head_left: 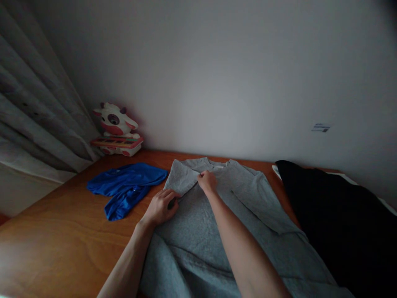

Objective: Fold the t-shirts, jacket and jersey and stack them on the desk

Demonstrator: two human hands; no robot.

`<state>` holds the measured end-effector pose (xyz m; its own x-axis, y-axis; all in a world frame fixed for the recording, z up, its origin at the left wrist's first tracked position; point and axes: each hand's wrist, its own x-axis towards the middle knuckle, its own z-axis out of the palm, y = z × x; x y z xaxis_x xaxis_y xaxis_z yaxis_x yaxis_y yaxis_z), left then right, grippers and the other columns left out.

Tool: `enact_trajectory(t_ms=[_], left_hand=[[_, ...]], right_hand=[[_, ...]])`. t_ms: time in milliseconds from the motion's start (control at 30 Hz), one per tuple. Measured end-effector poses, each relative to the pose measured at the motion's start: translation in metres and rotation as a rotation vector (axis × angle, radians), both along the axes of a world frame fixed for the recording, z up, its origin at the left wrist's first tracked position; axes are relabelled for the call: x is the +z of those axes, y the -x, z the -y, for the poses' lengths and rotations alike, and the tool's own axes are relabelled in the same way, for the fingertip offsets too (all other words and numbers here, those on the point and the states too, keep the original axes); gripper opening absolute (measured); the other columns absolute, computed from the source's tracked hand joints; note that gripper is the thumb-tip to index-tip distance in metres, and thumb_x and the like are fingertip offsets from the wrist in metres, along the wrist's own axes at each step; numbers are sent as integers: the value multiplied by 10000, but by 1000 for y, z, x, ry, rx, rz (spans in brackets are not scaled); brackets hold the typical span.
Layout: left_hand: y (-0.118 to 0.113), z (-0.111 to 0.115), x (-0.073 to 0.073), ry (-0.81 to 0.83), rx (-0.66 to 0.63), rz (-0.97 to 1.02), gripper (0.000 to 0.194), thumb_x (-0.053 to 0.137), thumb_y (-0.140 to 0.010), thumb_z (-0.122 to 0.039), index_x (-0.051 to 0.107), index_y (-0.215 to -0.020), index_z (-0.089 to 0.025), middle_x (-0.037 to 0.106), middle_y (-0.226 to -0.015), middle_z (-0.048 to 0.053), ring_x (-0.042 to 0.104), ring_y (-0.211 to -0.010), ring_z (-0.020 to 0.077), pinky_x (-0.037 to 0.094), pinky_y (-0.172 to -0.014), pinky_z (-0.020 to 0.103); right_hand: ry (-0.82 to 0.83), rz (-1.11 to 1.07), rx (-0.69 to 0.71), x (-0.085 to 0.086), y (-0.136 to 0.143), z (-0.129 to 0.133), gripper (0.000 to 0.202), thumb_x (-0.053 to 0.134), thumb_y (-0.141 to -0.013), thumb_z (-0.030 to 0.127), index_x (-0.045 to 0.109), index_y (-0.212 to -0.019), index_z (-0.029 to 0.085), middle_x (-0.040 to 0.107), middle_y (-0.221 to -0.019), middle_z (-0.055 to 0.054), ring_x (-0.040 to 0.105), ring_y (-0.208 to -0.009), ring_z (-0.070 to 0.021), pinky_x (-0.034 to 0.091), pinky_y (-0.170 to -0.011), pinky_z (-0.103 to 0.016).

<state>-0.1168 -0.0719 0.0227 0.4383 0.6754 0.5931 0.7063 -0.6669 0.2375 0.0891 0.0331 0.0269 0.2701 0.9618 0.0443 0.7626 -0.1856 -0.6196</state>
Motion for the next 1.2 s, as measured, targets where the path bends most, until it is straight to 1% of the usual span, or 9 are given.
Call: enact_trajectory(t_ms=[100, 267, 400, 567, 700, 800, 933, 1033, 1200], left_hand=[[0, 3, 3, -50, -24, 57, 201, 535, -867, -134, 670, -994, -211, 726, -898, 55, 700, -827, 193, 560, -785, 304], [1, 9, 9, -31, -48, 67, 172, 540, -872, -182, 644, -1009, -197, 717, -876, 56, 698, -809, 193, 566, -787, 305], [1, 5, 9, 27, 53, 13, 190, 486, -924, -224, 642, -1030, -201, 730, -920, 74, 705, -867, 214, 565, -820, 331], [3, -2, 0, 98, 153, -11, 232, 451, -943, -243, 648, -1063, -222, 734, -992, 82, 700, -936, 233, 557, -859, 355], [3, 0, 1, 144, 79, -91, 208, 520, -897, -295, 643, -1046, -217, 707, -964, 82, 679, -910, 245, 545, -841, 367], [2, 4, 6, 202, -26, -179, 251, 611, -800, -339, 650, -1014, -214, 673, -933, 79, 650, -888, 260, 528, -827, 391], [1, 8, 6, 250, -51, -208, 425, 601, -706, -238, 648, -1127, -206, 676, -928, 74, 649, -874, 264, 518, -828, 409], [1, 10, 4, 255, -39, -130, 436, 548, -740, -189, 640, -1166, -211, 679, -859, 47, 657, -812, 223, 530, -821, 369], [1, 13, 10, 231, -50, 19, 455, 531, -821, -241, 584, -1272, -207, 667, -805, 12, 655, -736, 169, 547, -773, 294]], right_hand=[[-44, -72, -10, 3, -4, 4, 202, 578, -904, 335, 705, -987, 202, 767, -947, -81, 720, -903, -218, 498, -774, -281], [-123, -142, -30, 5, -17, 20, 323, 538, -902, 300, 596, -1191, 169, 757, -947, -71, 714, -877, -209, 483, -747, -266], [-160, -139, -3, 1, -24, 34, 336, 527, -902, 245, 570, -1232, 196, 742, -904, -45, 709, -851, -218, 470, -762, -282], [-149, -109, 50, -7, -27, 36, 295, 461, -961, 258, 585, -1225, 217, 743, -976, -52, 701, -894, -215, 475, -800, -297], [-84, -100, 129, -14, -30, 29, 242, 586, -924, 294, 655, -1143, 216, 753, -968, -59, 700, -906, -211, 491, -812, -294], [-52, -96, 188, -14, -34, 24, 189, 606, -905, 239, 687, -1076, 232, 760, -980, -29, 701, -898, -172, 492, -813, -260], [-10, -70, 212, -11, -36, 20, 198, 570, -909, 184, 698, -1056, 219, 759, -930, -14, 701, -823, -152, 495, -776, -246], [-2, -30, 222, -8, -35, 20, 196, 565, -921, 186, 696, -1061, 223, 759, -967, -24, 704, -866, -160, 496, -793, -253], [-28, 71, 246, -1, -34, 32, 241, 532, -947, 168, 667, -1144, 203, 728, -1118, -98, 672, -1053, -215, 489, -908, -320]])
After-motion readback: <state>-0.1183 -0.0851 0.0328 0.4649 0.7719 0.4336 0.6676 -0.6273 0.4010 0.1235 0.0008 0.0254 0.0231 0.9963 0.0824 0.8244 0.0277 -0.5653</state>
